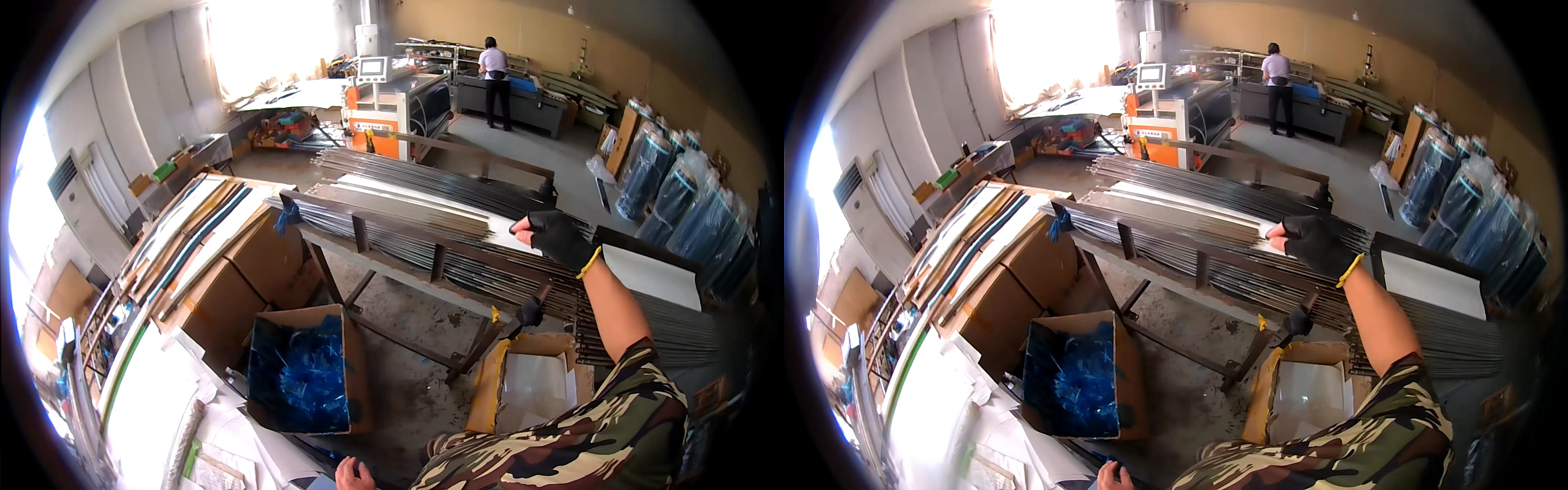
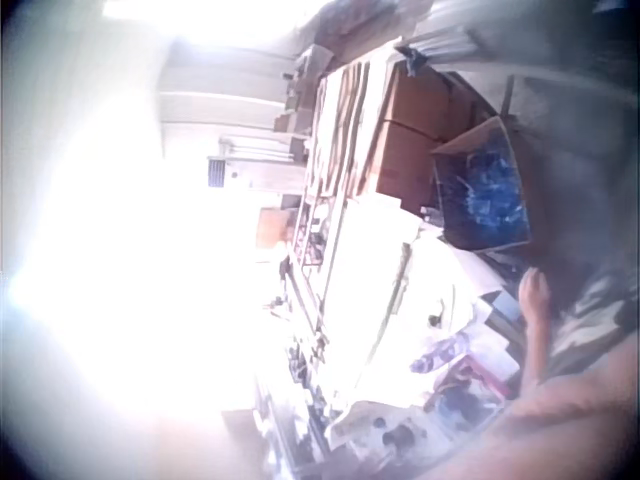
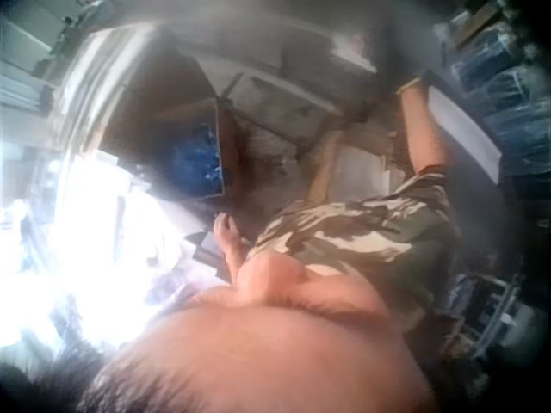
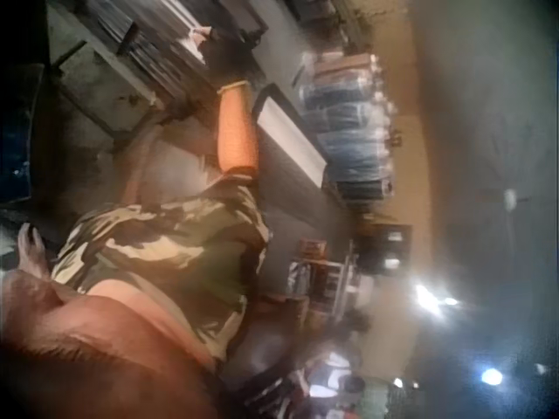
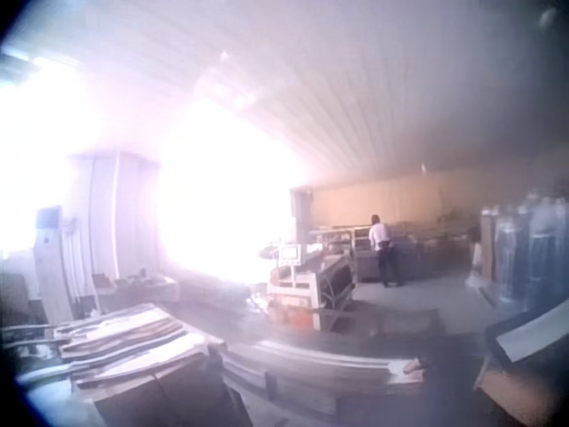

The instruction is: The person organizes long metal rods on a large workbench in a workshop. They pick up bundles of rods, separate them, and align them into neat rows. The person also handles a white sheet and a blue plastic sheet, placing them on the table to assist with the arrangement of the metal pieces.

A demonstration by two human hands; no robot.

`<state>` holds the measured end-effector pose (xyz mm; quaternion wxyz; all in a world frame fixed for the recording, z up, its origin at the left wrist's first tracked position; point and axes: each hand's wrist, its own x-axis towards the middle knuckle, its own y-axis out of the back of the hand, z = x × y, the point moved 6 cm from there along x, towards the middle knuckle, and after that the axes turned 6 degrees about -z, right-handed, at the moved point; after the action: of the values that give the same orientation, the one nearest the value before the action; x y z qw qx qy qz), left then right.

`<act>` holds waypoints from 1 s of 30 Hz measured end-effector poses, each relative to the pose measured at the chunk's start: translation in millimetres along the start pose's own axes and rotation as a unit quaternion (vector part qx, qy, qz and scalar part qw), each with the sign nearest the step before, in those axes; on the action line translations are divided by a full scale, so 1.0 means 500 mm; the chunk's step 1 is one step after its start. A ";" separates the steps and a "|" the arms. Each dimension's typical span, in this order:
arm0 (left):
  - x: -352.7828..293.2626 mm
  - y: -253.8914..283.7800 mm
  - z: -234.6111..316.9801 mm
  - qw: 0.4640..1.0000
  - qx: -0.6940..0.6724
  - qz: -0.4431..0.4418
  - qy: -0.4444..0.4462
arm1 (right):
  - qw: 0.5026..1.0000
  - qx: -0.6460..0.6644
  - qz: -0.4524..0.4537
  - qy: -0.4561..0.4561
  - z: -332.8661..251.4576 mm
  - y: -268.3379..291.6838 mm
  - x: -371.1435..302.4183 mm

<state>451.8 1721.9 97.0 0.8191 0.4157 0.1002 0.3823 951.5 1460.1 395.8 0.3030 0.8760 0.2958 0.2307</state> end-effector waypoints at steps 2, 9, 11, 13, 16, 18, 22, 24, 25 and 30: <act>0.033 -0.022 -0.022 1.000 0.021 0.019 0.008 | 0.997 -0.040 -0.052 -0.027 0.015 -0.020 0.054; 0.219 -0.127 -0.010 0.999 -0.024 0.006 0.026 | 0.951 -0.266 -0.077 -0.137 0.233 -0.087 0.349; 0.293 -0.141 0.015 1.000 -0.027 -0.001 0.009 | 0.946 -0.286 -0.080 -0.127 0.360 -0.141 0.423; 0.382 -0.143 0.025 1.000 -0.009 0.012 -0.005 | 0.951 -0.276 -0.085 -0.112 0.417 -0.219 0.494; 0.517 -0.119 0.073 0.998 0.030 0.047 -0.003 | 0.944 -0.298 -0.100 -0.097 0.473 -0.323 0.562; 0.637 -0.139 0.053 0.999 0.016 0.023 -0.045 | 0.932 -0.317 -0.132 -0.113 0.513 -0.345 0.592; 0.833 -0.074 0.142 0.987 0.077 0.106 -0.089 | 0.945 -0.286 -0.124 -0.101 0.575 -0.424 0.621; 0.929 -0.053 0.169 0.977 0.088 0.149 -0.122 | 0.948 -0.286 -0.112 -0.086 0.583 -0.422 0.622; 0.983 -0.045 0.185 0.972 0.099 0.162 -0.139 | 0.949 -0.281 -0.111 -0.086 0.580 -0.417 0.623; 1.312 -0.021 0.299 0.933 0.106 0.212 -0.269 | 0.943 -0.310 -0.103 -0.068 0.582 -0.408 0.651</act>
<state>980.5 2093.2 284.3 0.6663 0.5989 -0.1750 0.4083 1278.2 1690.5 126.1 0.6006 0.7175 0.2769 0.2186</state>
